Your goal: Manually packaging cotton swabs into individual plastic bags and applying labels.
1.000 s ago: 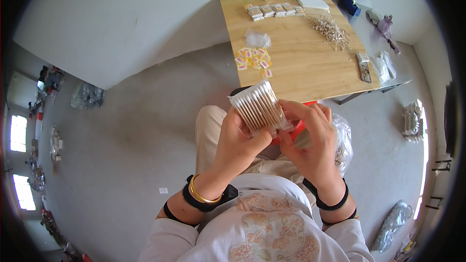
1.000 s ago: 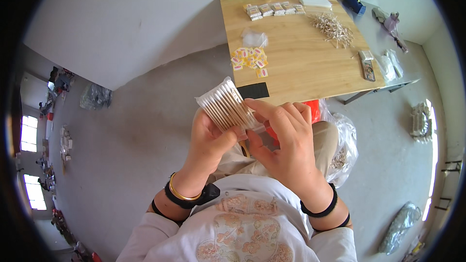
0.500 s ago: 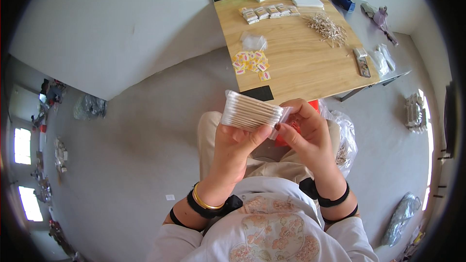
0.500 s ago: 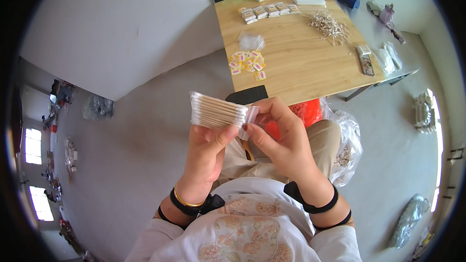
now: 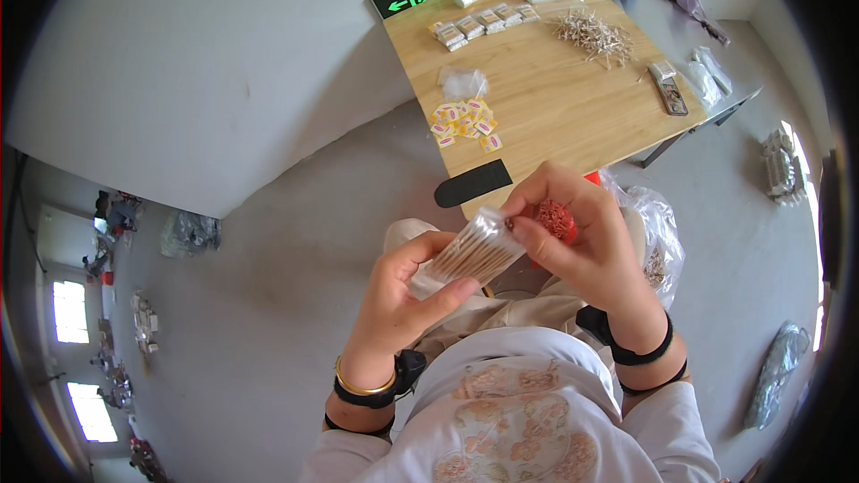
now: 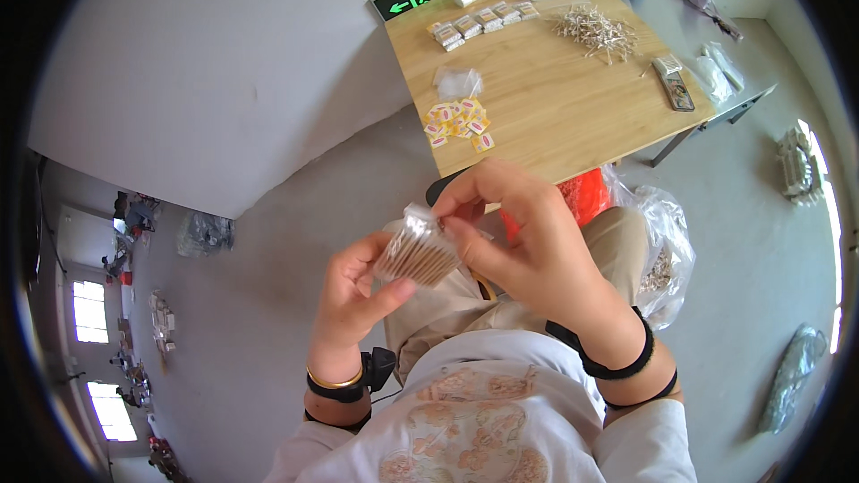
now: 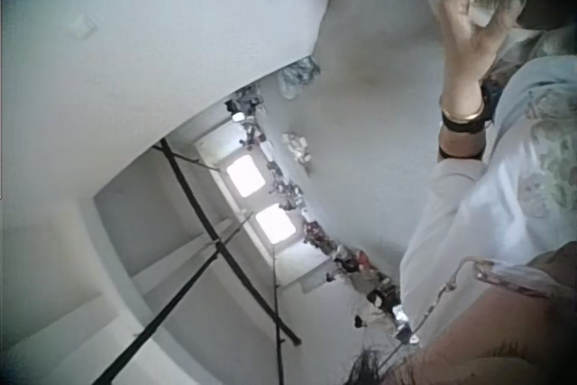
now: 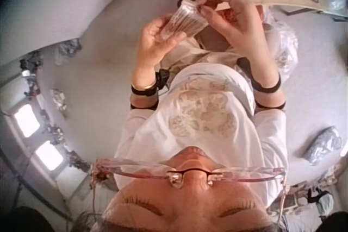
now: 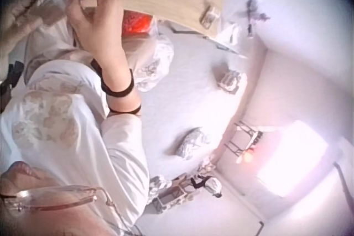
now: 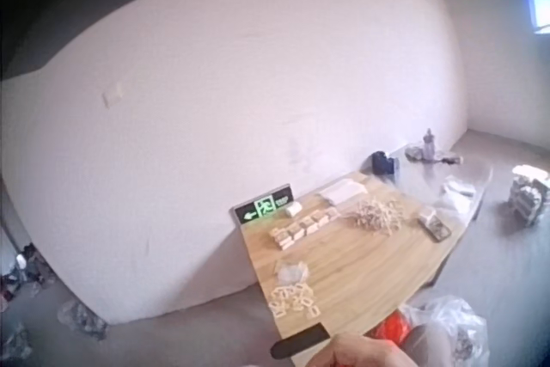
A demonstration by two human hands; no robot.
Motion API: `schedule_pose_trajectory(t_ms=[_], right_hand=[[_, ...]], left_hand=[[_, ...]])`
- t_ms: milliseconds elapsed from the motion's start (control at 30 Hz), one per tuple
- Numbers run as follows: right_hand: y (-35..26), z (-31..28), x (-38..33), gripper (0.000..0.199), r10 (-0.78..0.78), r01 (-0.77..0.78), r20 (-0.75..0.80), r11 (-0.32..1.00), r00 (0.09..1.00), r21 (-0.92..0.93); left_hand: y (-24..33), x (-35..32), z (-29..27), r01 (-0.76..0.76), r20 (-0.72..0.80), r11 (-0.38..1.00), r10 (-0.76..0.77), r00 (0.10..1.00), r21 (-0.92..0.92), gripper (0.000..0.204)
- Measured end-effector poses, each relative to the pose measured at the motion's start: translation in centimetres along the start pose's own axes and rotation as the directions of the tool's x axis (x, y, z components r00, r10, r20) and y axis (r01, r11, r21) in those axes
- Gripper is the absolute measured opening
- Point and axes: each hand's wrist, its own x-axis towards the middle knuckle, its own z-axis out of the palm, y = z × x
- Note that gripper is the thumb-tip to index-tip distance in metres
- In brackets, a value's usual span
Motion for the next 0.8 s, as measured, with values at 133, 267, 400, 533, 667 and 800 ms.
schedule_pose_trajectory(t_ms=[133,267,400,533,667,800], right_hand=[[0.1,0.7,-0.2,0.022,-0.218,0.213,0.001,0.951,0.976,-0.223],[-0.4,0.5,-0.6,0.027,-0.28,0.274,0.034,0.895,0.959,-0.353],[-0.3,0.5,-0.8,0.028,-0.31,0.291,0.034,0.841,0.95,-0.456],[-0.1,0.3,-0.8,0.029,-0.261,0.266,0.076,0.849,0.962,-0.456],[0.0,-0.2,-0.5,0.027,-0.204,0.259,0.167,0.849,0.965,-0.46],[-0.2,-0.3,-0.3,0.024,-0.15,0.228,0.204,0.865,0.967,-0.446]], left_hand=[[0.1,0.0,1.0,-0.008,-0.085,0.992,0.019,0.996,0.127,0.03],[-0.6,0.2,1.9,-0.124,-0.125,0.978,0.146,0.981,0.169,0.027],[-0.8,0.2,2.4,-0.134,-0.094,0.956,0.163,0.982,0.26,0.026],[-0.8,0.3,3.0,-0.101,-0.11,0.97,0.127,0.986,0.222,0.026],[-1.2,0.4,2.8,-0.099,-0.083,0.958,0.125,0.989,0.269,0.024],[-1.3,0.5,2.7,-0.096,-0.074,0.95,0.123,0.99,0.298,0.023]])
